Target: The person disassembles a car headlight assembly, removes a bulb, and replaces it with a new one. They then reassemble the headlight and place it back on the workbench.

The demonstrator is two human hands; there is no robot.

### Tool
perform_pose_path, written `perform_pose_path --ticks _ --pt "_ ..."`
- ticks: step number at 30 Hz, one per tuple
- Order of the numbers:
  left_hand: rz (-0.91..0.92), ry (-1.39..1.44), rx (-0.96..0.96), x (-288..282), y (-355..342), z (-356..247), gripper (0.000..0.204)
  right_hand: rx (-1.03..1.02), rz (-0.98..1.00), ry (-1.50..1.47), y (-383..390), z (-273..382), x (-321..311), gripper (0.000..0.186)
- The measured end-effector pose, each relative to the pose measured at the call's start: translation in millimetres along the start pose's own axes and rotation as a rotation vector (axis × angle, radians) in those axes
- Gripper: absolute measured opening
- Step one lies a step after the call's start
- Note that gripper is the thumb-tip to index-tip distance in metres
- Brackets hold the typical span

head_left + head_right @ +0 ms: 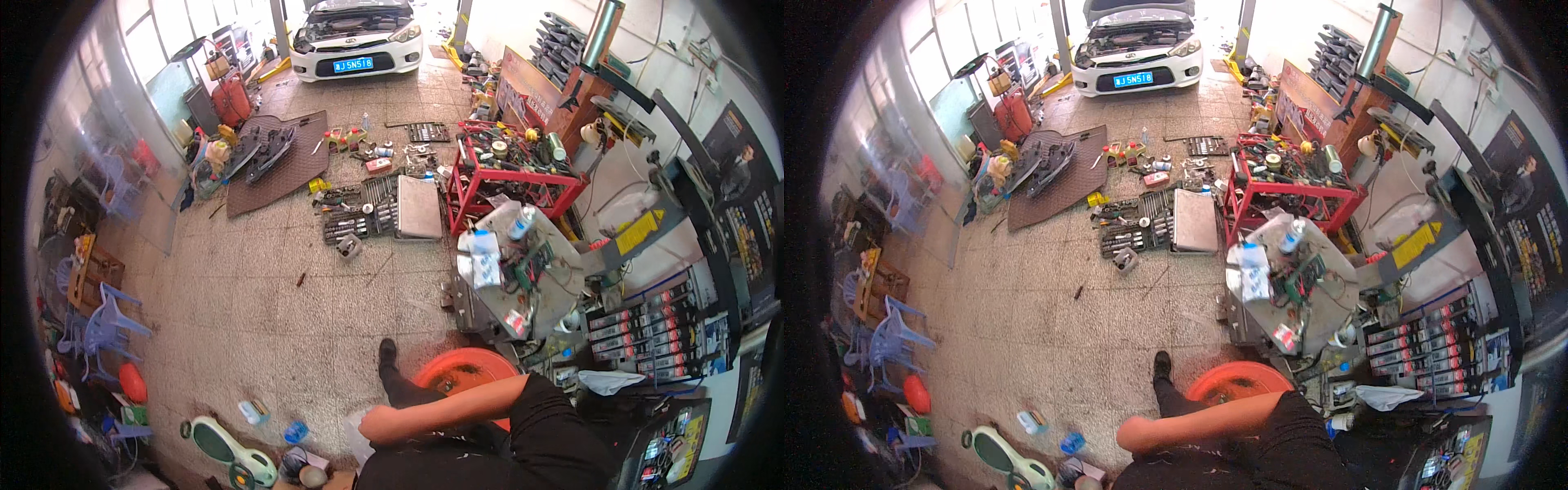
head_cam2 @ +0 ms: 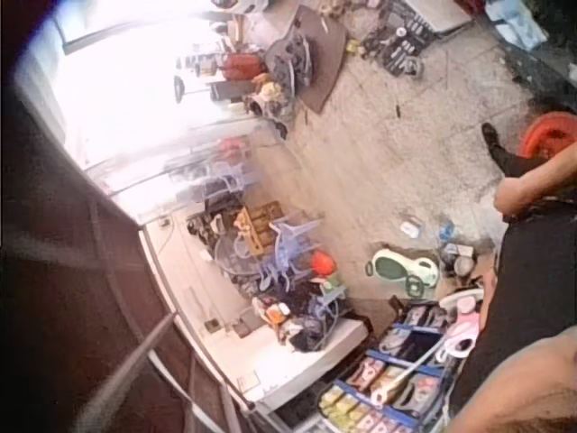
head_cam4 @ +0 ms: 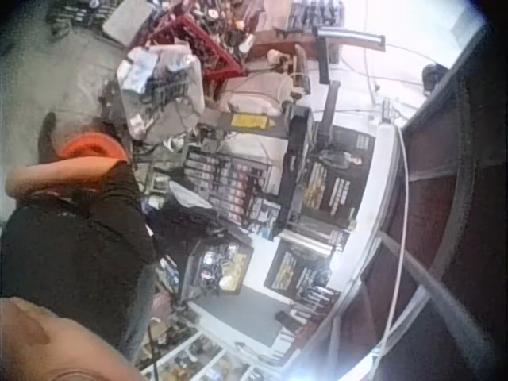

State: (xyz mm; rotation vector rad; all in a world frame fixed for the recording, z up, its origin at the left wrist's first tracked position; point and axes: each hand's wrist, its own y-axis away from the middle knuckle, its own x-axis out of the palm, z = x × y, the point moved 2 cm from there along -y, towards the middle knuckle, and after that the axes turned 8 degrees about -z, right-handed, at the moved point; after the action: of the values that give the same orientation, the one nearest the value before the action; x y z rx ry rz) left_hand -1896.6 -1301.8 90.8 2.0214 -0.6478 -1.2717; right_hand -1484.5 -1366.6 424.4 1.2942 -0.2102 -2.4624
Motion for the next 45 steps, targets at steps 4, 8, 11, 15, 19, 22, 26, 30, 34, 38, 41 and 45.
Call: perform_pose_path --ticks 4,8,11,15,19,22,26,30,34,38,41,45 --pt "-0.019 0.129 -0.019 -26 -48 -105 0.028 -0.004 -0.052 -0.112 -33 -66 -91 0.016" --pt "-0.044 0.374 -0.155 -32 -112 -186 0.028 0.238 -0.307 -0.080 -24 -138 -165 0.015" --pt "0.013 -0.099 0.192 -39 -154 -260 0.033 0.318 -0.263 -0.124 8 -178 -189 0.023" --pt "0.080 -0.300 0.396 -54 -188 -372 0.035 0.470 -0.260 -0.206 55 -220 -192 0.028" --pt "0.118 -0.506 0.472 -68 -230 -503 0.037 0.730 -0.343 -0.375 73 -249 -194 0.025" --pt "0.178 -0.520 0.465 -65 -279 -601 0.030 0.822 -0.522 -0.408 81 -272 -212 0.024" --pt "0.186 -0.677 0.704 -21 -354 -746 0.026 1.030 -0.641 -0.498 90 -318 -247 0.022" --pt "0.263 -0.703 0.762 35 -355 -898 0.036 1.182 -0.740 -0.530 95 -345 -303 0.021" --pt "0.315 -0.786 1.014 117 -296 -1042 0.031 1.236 -0.889 -0.435 100 -372 -341 0.021" --pt "0.391 -0.848 1.193 184 -234 -1144 0.030 1.379 -1.007 -0.527 108 -384 -344 0.022" --pt "0.479 -0.893 1.238 231 -201 -1186 0.029 1.532 -0.968 -0.689 119 -391 -334 0.027" --pt "0.537 -0.934 1.286 287 -164 -1200 0.030 1.591 -1.114 -0.723 149 -405 -327 0.026"
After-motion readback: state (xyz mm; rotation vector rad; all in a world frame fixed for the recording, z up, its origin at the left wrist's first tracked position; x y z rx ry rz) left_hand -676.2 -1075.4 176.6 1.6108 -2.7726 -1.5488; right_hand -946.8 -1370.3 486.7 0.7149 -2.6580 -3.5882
